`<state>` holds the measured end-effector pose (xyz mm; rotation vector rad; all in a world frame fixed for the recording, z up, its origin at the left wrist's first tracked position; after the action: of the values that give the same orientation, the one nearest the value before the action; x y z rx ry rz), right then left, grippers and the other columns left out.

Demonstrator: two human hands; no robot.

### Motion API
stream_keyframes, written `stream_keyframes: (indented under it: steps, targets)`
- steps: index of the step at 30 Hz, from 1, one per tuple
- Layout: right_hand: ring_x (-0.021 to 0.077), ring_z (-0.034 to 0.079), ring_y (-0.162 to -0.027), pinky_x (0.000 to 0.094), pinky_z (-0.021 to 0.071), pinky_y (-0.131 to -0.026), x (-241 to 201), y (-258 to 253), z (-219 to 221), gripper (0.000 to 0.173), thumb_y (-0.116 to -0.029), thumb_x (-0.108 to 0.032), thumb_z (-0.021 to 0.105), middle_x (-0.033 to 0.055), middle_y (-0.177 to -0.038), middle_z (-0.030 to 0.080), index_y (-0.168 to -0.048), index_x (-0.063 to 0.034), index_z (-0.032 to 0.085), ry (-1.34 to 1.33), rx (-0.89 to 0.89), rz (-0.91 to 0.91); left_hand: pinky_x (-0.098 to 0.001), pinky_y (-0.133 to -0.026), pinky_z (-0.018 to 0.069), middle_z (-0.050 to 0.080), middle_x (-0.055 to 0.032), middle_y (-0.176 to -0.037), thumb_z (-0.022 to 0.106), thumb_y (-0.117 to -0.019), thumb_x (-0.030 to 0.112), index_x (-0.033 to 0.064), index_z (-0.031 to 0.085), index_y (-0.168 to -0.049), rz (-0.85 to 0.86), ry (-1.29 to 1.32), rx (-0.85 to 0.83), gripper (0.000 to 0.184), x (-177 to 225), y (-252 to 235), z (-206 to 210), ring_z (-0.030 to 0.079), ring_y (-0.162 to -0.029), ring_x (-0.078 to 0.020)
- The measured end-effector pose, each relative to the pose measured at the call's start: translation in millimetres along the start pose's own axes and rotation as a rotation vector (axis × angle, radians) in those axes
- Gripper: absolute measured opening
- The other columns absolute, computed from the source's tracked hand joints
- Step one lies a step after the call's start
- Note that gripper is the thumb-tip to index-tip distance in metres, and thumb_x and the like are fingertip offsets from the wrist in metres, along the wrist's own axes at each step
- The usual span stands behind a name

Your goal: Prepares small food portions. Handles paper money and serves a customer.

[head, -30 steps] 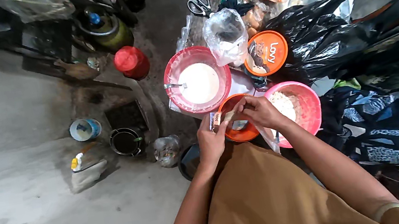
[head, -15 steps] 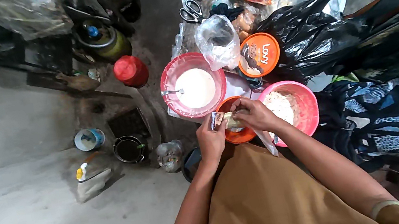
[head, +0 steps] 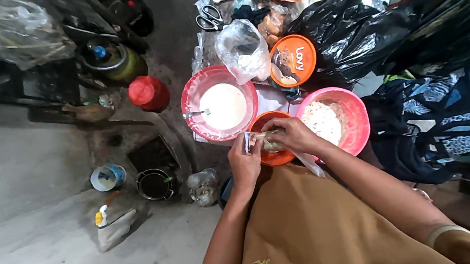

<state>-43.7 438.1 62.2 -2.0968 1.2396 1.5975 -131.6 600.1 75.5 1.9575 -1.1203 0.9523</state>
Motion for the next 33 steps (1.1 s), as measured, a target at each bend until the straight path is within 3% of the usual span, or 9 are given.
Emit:
stream_keyframes:
  steps: [3, 8, 13, 17, 22, 24, 28, 31, 33]
  targets:
    - [0.0076, 0.07, -0.089, 0.035, 0.0612, -0.085, 2, 1, -2, 0.014, -0.0928, -0.023, 0.078, -0.0039, -0.099, 0.074, -0.105, -0.0167, 0.074, -0.001, 0.05, 0.038, -0.0396, -0.088, 0.0604, 0.074, -0.0097, -0.101, 0.08, -0.0892, 0.016, 0.0032, 0.07, -0.115, 0.0, -0.019, 0.008, 0.03, -3, -5, -2, 0.072, -0.093, -0.0163]
    - [0.0089, 0.071, -0.086, 0.036, 0.0617, -0.082, 3, 5, -11, 0.008, -0.0923, -0.015, 0.077, -0.0031, -0.096, 0.075, -0.1, -0.0148, 0.074, 0.025, 0.151, 0.087, -0.0365, -0.074, 0.0635, 0.07, -0.0076, -0.098, 0.071, -0.0939, 0.009, 0.0037, 0.065, -0.114, 0.008, 0.12, 0.022, 0.021, -17, -10, -5, 0.071, -0.079, -0.0149]
    - [0.0283, 0.072, -0.085, 0.0536, 0.059, -0.078, -1, 5, -9, 0.007, -0.0937, -0.013, 0.07, 0.0093, -0.09, 0.074, -0.1, -0.0107, 0.073, 0.372, 0.138, 0.299, -0.0395, -0.078, 0.0643, 0.067, -0.0105, -0.108, 0.064, -0.0951, 0.0, -0.0014, 0.061, -0.121, 0.098, 0.411, 0.22, 0.026, -25, -5, -29, 0.07, -0.088, -0.0201]
    - [0.0395, 0.071, -0.094, 0.0594, 0.0576, -0.08, -4, -12, 17, 0.013, -0.0951, -0.009, 0.065, 0.0192, -0.097, 0.071, -0.105, -0.0029, 0.069, 0.594, -0.017, 0.352, -0.0413, -0.078, 0.0651, 0.067, -0.0105, -0.11, 0.065, -0.0963, 0.001, -0.0013, 0.059, -0.121, 0.06, 0.553, 0.322, 0.026, -22, -2, -52, 0.071, -0.089, -0.0228]
    - [0.0396, 0.07, -0.097, 0.0631, 0.0565, -0.085, 3, -50, 60, 0.017, -0.0908, -0.019, 0.073, 0.0188, -0.099, 0.072, -0.099, -0.0044, 0.073, 0.722, -0.429, 0.157, -0.0414, -0.074, 0.0652, 0.069, -0.0107, -0.103, 0.065, -0.0962, 0.001, 0.0008, 0.058, -0.124, -0.048, 0.675, 0.377, 0.029, -21, 0, -66, 0.072, -0.081, -0.0236]
    - [0.0379, 0.07, -0.099, 0.0623, 0.0553, -0.087, -18, -51, 47, 0.02, -0.0993, -0.024, 0.063, 0.0169, -0.1, 0.072, -0.103, -0.0071, 0.073, 0.719, -0.513, 0.067, -0.044, -0.073, 0.0651, 0.07, -0.0141, -0.102, 0.067, -0.0957, 0.002, 0.0005, 0.06, -0.125, -0.161, 0.735, 0.375, 0.03, -22, 2, -67, 0.073, -0.079, -0.0268]
    - [0.0225, 0.073, -0.092, 0.0511, 0.0598, -0.085, -84, -19, -15, 0.027, -0.1068, -0.031, 0.054, 0.0047, -0.098, 0.075, -0.112, -0.0157, 0.076, 0.505, -0.175, -0.193, -0.0463, -0.074, 0.0646, 0.071, -0.0163, -0.104, 0.071, -0.0922, 0.0, 0.0009, 0.062, -0.125, -0.277, 0.822, 0.348, 0.035, -13, 18, -65, 0.072, -0.082, -0.0288]
    - [0.0212, 0.058, -0.13, 0.048, 0.0501, -0.109, -113, -4, -21, 0.06, -0.0907, -0.056, 0.072, 0.0032, -0.137, 0.064, -0.135, -0.0163, 0.066, 0.407, -0.12, -0.284, -0.0471, -0.084, 0.0629, 0.071, -0.0175, -0.107, 0.076, -0.0877, 0.0, -0.0011, 0.062, -0.124, -0.225, 0.857, 0.296, 0.039, 5, 32, -63, 0.072, -0.094, -0.0281]
    - [0.0196, 0.057, -0.132, 0.0458, 0.0483, -0.111, -115, 0, -4, 0.049, -0.0883, -0.044, 0.079, 0.0035, -0.138, 0.064, -0.126, -0.0133, 0.071, 0.311, -0.151, -0.33, -0.0475, -0.089, 0.0614, 0.071, -0.0187, -0.109, 0.075, -0.0894, 0.003, -0.0029, 0.061, -0.125, -0.231, 0.894, 0.265, 0.039, 13, 39, -61, 0.071, -0.099, -0.0288]
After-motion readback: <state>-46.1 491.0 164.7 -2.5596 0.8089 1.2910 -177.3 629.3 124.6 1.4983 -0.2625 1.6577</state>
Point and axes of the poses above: each hand's wrist, its own y-axis away from the middle knuckle, its own z-axis out of the palm, x = y × z, the point moved 5 cm from there along -y, towards the middle knuckle
